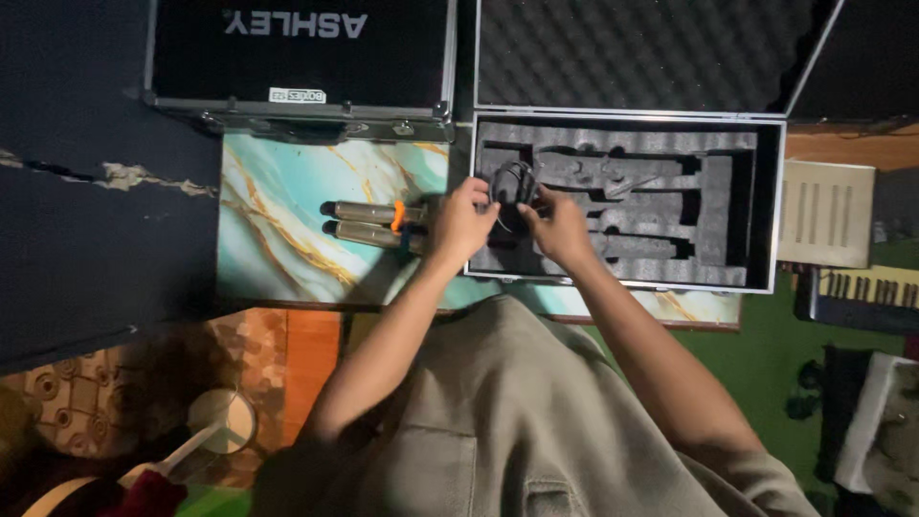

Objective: The person places two microphones and two antennas into their fitted slots inside a hard-shell carrying case.

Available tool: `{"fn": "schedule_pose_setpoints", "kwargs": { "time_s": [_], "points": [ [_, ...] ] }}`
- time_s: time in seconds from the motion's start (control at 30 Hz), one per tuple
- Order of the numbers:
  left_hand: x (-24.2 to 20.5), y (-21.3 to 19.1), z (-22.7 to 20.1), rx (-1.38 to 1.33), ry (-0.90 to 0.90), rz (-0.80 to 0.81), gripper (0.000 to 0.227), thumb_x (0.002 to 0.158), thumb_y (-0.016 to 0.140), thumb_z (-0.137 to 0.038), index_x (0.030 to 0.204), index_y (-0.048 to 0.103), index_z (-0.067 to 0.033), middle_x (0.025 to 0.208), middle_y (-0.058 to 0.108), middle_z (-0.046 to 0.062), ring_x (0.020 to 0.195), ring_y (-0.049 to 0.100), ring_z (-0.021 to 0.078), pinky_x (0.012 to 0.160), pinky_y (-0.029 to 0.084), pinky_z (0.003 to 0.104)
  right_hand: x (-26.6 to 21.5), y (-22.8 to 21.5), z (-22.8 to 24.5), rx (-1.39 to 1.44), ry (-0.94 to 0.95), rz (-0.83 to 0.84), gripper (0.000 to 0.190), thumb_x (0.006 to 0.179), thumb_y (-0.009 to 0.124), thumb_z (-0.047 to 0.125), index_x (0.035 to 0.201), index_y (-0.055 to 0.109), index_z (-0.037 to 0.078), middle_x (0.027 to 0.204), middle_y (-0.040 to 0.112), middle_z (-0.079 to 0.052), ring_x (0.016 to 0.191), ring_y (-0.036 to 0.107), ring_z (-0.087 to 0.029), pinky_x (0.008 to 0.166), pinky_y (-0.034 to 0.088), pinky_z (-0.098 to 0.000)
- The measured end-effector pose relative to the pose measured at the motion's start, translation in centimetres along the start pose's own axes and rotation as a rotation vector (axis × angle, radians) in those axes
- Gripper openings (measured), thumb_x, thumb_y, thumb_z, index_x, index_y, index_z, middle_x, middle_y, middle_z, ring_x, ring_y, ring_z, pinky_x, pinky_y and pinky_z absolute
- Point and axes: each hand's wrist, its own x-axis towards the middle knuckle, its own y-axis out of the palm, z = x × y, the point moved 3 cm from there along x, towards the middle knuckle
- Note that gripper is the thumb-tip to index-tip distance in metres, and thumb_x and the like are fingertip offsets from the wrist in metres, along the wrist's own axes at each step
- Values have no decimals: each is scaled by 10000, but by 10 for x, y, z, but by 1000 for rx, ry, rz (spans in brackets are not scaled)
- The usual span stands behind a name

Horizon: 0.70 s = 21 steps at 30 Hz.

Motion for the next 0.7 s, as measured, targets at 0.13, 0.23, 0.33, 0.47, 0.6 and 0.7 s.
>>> {"fn": "schedule_pose_setpoints", "kwargs": {
  "time_s": [0.13, 0.23, 0.33, 0.47, 0.6, 0.7],
  "points": [
    [14, -5, -11, 426, 110, -64, 290, 783, 790, -261, 1025, 698, -132, 950, 793, 44, 996, 677, 350, 923, 372, 570, 17, 25, -10, -19, -23, 22, 359, 900, 758, 240, 1172, 711, 11, 1012, 737, -248, 930, 726, -392, 804, 561, -451],
    [22, -4, -16, 544, 141, 1, 283, 816, 776, -295, 1036, 699, -135, 944, 775, 81, 1001, 686, 328, 935, 388, 516, 25, 31, -9, -98, 6, 21, 337, 878, 768, 253, 1145, 731, 51, 977, 735, -240, 922, 718, -411, 803, 556, -480],
    [23, 2, -13, 692, 199, 26, 276, 829, 793, -307, 1019, 716, -122, 927, 760, 129, 984, 692, 331, 924, 396, 515, 24, 31, -8, -182, 37, 29, 314, 872, 782, 282, 1082, 747, 53, 957, 733, -237, 922, 709, -425, 796, 553, -507],
    [33, 13, -5, 766, 227, 51, 213, 818, 770, -270, 964, 738, -118, 887, 761, 124, 960, 700, 319, 901, 395, 516, 29, 34, -5, -358, 98, 47, 350, 853, 785, 352, 1040, 748, 58, 911, 731, -249, 869, 706, -448, 758, 559, -540],
    [45, 31, 4, 918, 255, 111, 180, 944, 627, -152, 858, 785, -169, 873, 767, 115, 943, 719, 282, 950, 373, 544, 35, 44, -16, -522, 148, 129, 382, 895, 741, 427, 995, 766, 60, 996, 731, -252, 889, 707, -443, 791, 567, -537],
    [48, 40, 12, 1020, 268, 190, 216, 870, 591, -133, 830, 798, -176, 861, 772, 97, 931, 720, 265, 985, 347, 523, 33, 53, -24, -602, -14, 55, 423, 877, 742, 444, 949, 758, 28, 1165, 703, -222, 945, 704, -410, 864, 524, -536]
  ]
}}
